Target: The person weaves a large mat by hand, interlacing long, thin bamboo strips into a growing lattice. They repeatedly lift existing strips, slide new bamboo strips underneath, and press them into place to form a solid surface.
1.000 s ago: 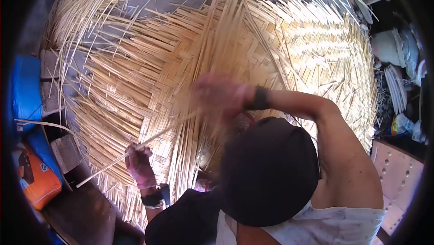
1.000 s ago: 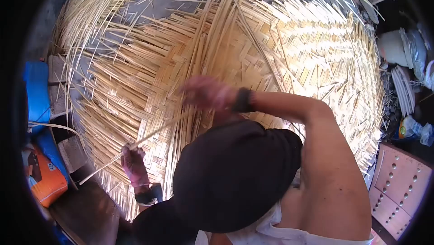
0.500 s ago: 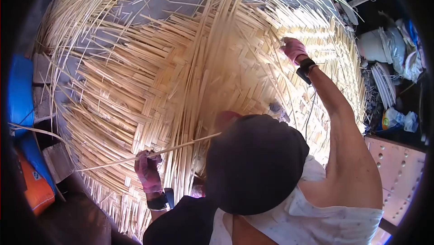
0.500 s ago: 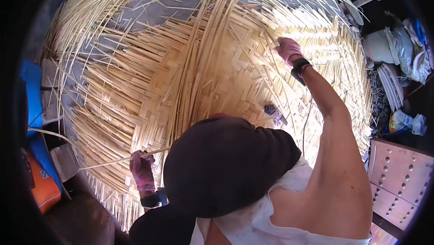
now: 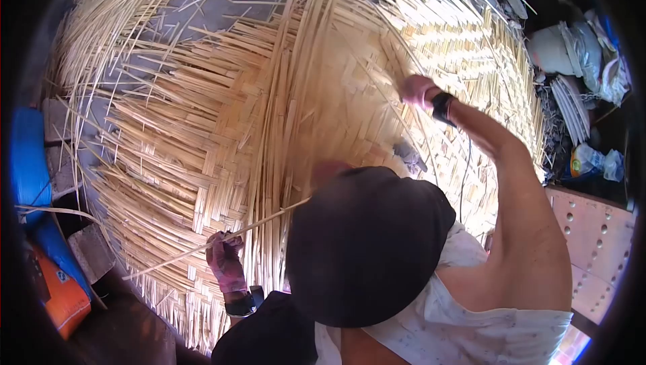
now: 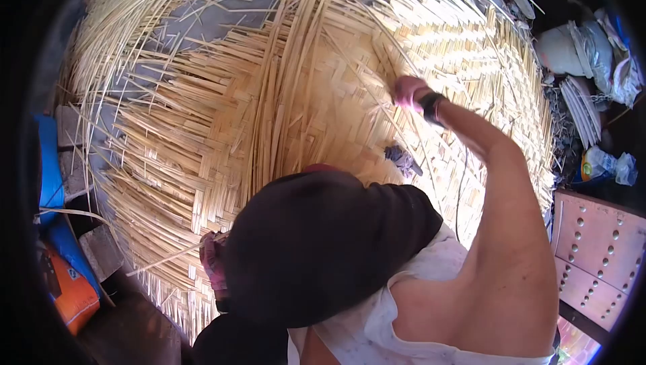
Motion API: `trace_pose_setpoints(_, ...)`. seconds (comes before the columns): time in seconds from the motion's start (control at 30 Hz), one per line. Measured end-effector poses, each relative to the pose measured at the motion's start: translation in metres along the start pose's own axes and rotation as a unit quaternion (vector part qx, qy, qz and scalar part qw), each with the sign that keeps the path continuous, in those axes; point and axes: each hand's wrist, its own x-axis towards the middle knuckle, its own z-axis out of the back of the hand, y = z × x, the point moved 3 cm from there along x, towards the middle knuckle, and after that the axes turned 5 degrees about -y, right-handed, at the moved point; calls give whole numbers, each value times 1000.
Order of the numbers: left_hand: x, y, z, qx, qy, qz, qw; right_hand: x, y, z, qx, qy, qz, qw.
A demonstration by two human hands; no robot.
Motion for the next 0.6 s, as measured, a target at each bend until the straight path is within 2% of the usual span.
trace_pose_setpoints(0.03, 1, 8, 5, -33, -6, 3, 999, 10, -4, -15, -117, -25, 68, 990)
trace_pose_setpoints(0.07, 3, 17, 17, -71, 20, 20, 997, 2, -9, -14, -58, -95, 107, 988)
trace_pose_setpoints(0.1, -5, 17, 20, -74, -4, 25, 997, -8, -10, -14, 4, -159, 144, 977)
trace_pose_setpoints(0.13, -15, 18, 21, -74, -26, 35, 996, -28, -10, 1, 202, -82, -13, 976)
trace_pose_setpoints(0.17, -22, 19, 21, -73, -44, 47, 995, -25, -36, -6, 404, -85, -60, 909)
trace_pose_setpoints(0.2, -26, 29, 32, -71, -86, 73, 991, -25, -60, -3, 440, -136, -5, 888)
trace_pose_setpoints(0.23, -29, 42, 43, -84, -89, 95, 988, -30, -77, -2, 473, -189, 47, 859)
trace_pose_setpoints(0.3, -41, 64, 60, -114, -91, 238, 960, -64, -76, 37, 560, -237, 27, 793)
trace_pose_setpoints(0.33, -51, 57, 44, -44, -15, 281, 959, -81, -67, 68, 569, -271, 20, 777)
trace_pose_setpoints(0.37, -50, 53, 39, 27, 11, 282, 959, -96, -61, 95, 575, -304, 14, 759)
trace_pose_setpoints(0.43, -50, 49, 33, 172, 64, 281, 942, -76, -101, 140, 485, -362, 16, 796)
trace_pose_setpoints(0.47, -50, 48, 29, 241, 90, 276, 926, -96, -69, 166, 272, -475, 149, 823)
trace_pose_setpoints(0.5, -47, 45, 21, 306, 112, 265, 908, -109, -23, 182, 38, -554, 275, 785)
trace_pose_setpoints(0.57, -38, 11, -13, 229, 122, 97, 961, -126, 64, 186, 13, -467, 435, 770)
trace_pose_setpoints(0.6, -22, 4, -23, 278, 126, 115, 945, -103, 86, 164, -81, -471, 439, 760)
